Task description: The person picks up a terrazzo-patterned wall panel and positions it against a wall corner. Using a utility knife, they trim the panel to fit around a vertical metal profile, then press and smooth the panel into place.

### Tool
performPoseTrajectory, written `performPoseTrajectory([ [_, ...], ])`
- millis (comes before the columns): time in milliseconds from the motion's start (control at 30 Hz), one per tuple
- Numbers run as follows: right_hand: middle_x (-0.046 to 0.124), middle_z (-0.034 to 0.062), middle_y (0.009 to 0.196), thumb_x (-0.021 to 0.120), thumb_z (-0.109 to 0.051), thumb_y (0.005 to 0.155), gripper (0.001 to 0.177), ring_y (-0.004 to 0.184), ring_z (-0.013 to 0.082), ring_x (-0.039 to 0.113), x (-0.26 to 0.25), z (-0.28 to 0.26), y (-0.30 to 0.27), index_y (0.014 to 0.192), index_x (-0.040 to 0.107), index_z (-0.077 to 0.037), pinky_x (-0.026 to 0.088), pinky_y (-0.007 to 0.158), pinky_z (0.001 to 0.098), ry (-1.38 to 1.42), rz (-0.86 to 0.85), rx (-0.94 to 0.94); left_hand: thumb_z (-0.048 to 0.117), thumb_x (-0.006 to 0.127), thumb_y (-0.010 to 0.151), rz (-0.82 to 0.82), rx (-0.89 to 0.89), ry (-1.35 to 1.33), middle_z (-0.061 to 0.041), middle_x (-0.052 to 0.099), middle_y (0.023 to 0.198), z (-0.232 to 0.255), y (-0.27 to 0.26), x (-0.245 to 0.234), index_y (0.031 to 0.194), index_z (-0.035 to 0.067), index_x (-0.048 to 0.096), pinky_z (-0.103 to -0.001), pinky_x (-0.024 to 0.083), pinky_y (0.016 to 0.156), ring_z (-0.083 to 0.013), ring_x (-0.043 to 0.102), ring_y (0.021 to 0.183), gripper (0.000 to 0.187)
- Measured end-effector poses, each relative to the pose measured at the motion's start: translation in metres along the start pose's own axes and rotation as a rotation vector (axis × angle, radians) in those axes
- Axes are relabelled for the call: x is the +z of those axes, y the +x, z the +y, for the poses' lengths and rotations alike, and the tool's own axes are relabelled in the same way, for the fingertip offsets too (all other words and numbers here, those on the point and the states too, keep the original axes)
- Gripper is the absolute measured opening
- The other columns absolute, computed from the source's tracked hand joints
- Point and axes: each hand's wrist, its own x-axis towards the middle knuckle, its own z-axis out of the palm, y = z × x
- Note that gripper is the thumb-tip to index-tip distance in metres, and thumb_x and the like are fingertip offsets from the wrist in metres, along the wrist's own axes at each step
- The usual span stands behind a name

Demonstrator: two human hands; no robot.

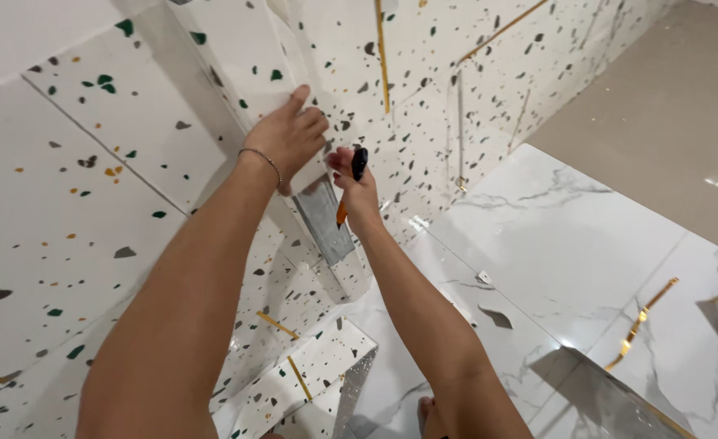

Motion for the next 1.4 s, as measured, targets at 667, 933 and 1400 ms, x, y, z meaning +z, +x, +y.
performPoseTrajectory([
  [667, 0.071, 0.0078, 0.101, 0.069, -0.005, 0.095, 0.024, 0.088, 0.0140, 0.065, 0.030, -0.020, 0.035, 0.118, 0.067, 0.003, 0.053, 0.080, 0.0293, -0.242, 0.160, -0.117, 0.034, 0.061, 0.112, 0.825, -0.317, -0.270, -0.005, 0.048, 0.141, 0.023, -0.048, 0.057, 0.128, 0.015, 0.051, -0.066, 0.010, 0.130, -0.0305, 0.034, 0.149, 0.028],
  [933, 0.069, 0.0067, 0.083, 0.071, -0.005, 0.088, 0.010, 0.072, 0.0130, 0.061, 0.030, -0.029, 0.055, 0.096, 0.066, 0.000, 0.050, 0.065, 0.0316, -0.612, 0.197, -0.140, 0.039, 0.059, 0.113, 0.839, -0.909, -0.144, -0.013, 0.034, 0.156, 0.005, -0.078, 0.107, 0.153, 0.010, 0.043, -0.057, 0.012, 0.133, -0.0325, 0.019, 0.158, 0.051],
  [1400, 0.065, 0.0023, 0.074, 0.075, -0.018, 0.092, 0.017, 0.066, 0.0116, 0.059, 0.044, -0.125, -0.035, 0.090, 0.063, -0.006, 0.048, 0.061, 0.0311, -0.895, 0.242, -0.167, 0.048, 0.054, 0.108, 0.792, -0.890, -0.256, -0.012, 0.031, 0.164, 0.005, -0.082, 0.101, 0.157, 0.011, 0.040, -0.054, 0.008, 0.131, -0.0311, 0.015, 0.158, 0.063],
])
